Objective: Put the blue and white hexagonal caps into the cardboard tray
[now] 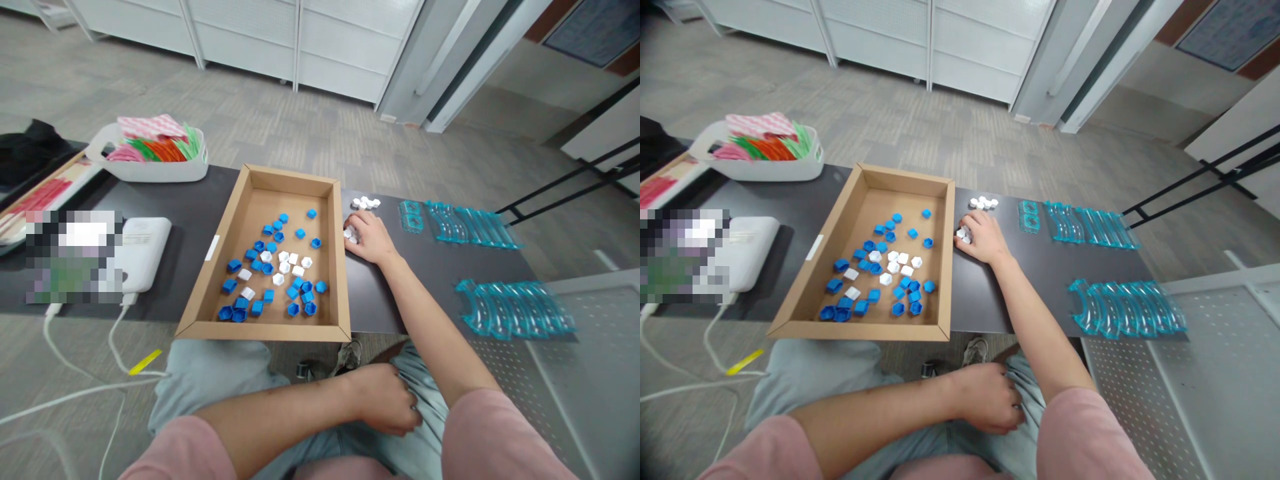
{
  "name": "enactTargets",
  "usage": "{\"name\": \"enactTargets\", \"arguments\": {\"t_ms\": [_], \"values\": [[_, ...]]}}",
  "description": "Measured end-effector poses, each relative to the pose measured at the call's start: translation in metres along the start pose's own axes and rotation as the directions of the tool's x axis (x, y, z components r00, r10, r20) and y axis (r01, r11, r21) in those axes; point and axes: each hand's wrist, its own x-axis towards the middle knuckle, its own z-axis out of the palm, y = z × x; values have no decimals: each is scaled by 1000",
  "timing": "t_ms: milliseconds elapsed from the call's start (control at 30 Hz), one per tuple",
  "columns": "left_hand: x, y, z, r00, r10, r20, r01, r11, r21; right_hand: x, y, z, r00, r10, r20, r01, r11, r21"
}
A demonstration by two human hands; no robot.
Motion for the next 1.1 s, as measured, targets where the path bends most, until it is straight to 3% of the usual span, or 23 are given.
{"name": "enactTargets", "arguments": {"t_ms": [133,267,467,667,833,967,1033,1100], "values": [[1,-1,-6,1000,-12,13,12,1000,15,-8,-3,-2,999,-14,39,16,999,-42],[1,-1,-11,1000,-7,-2,7,1000,17,-14,-1,-1,1000,18,-4,-18,998,-57],[1,0,-12,1000,-14,-24,14,1000,11,-14,7,-3,990,18,-139,0,992,129],[2,-2,-12,999,-6,-33,6,1000,12,-16,16,-3,927,130,-353,-13,949,316],[4,-3,-11,999,-17,-41,17,1000,0,-14,14,-7,884,183,-431,15,909,417],[6,-3,-9,998,-24,-59,24,1000,-1,-1,-10,-20,862,172,-477,89,875,476],[5,-3,-8,998,-21,-65,21,1000,4,12,-36,-27,893,73,-445,149,884,443],[4,-3,-6,998,-21,-60,22,1000,10,27,-68,-32,931,-100,-352,245,885,397]]}}
